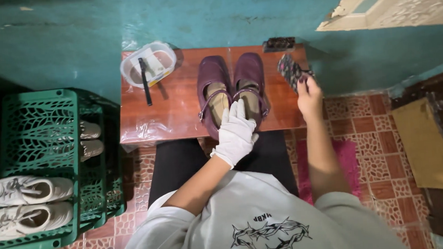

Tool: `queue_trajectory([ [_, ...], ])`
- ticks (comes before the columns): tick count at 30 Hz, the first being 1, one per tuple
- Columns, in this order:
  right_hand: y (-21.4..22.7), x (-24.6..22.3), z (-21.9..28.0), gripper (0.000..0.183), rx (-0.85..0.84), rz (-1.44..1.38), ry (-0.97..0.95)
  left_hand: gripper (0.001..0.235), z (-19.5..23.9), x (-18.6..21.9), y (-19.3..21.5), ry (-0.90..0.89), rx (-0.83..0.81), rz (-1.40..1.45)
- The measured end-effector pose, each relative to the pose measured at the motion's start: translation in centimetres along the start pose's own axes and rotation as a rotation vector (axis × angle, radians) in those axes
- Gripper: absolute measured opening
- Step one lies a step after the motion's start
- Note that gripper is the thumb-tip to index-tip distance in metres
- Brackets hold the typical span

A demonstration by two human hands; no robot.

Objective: The person cleans a pair of purple shoes using a patterned cloth. They wipe the soles, sides, and uppers of both shoes while holding them on a wooden table. The person then places the shoes side-by-side on the table.

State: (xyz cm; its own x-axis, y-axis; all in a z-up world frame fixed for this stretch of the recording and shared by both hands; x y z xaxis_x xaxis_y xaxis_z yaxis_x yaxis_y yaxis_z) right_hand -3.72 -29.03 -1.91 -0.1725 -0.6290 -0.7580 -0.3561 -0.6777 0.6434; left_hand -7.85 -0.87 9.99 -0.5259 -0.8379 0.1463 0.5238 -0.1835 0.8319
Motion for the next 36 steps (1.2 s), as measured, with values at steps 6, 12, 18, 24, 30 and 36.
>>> queue_trajectory([
  [6, -5.1, -7.7, 1.5, 0.043, -0.301, 0.096, 0.291, 0.041, -2.6, 0.2, -1.6, -0.035, -0.021, 0.057],
  [12, -3.3, -6.3, 4.0, 0.05, -0.322, 0.047, 0.317, 0.04, -2.2, 0.3, -0.1, 0.02, -0.044, 0.093],
  [18, -0.6, -3.6, 3.4, 0.036, -0.265, -0.469, -0.081, 0.038, -1.3, 0.3, 0.6, 0.019, -0.053, 0.11],
  [24, 1.8, -13.4, 6.3, 0.033, -0.25, -0.259, -0.155, 0.04, -2.1, 0.3, -0.7, 0.02, -0.022, 0.09],
  [30, -0.6, -4.2, 3.3, 0.047, -0.107, -0.541, -0.416, 0.038, -3.2, -0.4, -1.7, 0.026, 0.02, 0.097],
  [36, 2.6, -6.1, 5.0, 0.059, -0.108, -0.504, -0.359, 0.038, -3.3, -0.2, -2.0, 0.014, 0.047, 0.076],
])
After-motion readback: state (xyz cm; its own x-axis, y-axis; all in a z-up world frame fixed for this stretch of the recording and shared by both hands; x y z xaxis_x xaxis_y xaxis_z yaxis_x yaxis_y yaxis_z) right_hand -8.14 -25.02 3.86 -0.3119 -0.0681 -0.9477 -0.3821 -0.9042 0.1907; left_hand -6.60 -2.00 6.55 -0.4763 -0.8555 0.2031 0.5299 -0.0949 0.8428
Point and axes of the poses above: each hand's wrist, its own z-axis away from the middle knuckle, its own y-axis out of the back of the hand, x = y × z, the point moved 2 cm from there along -z, towards the middle knuckle, and after that the axes turned 14 degrees about -x, right-handed, at the moved point
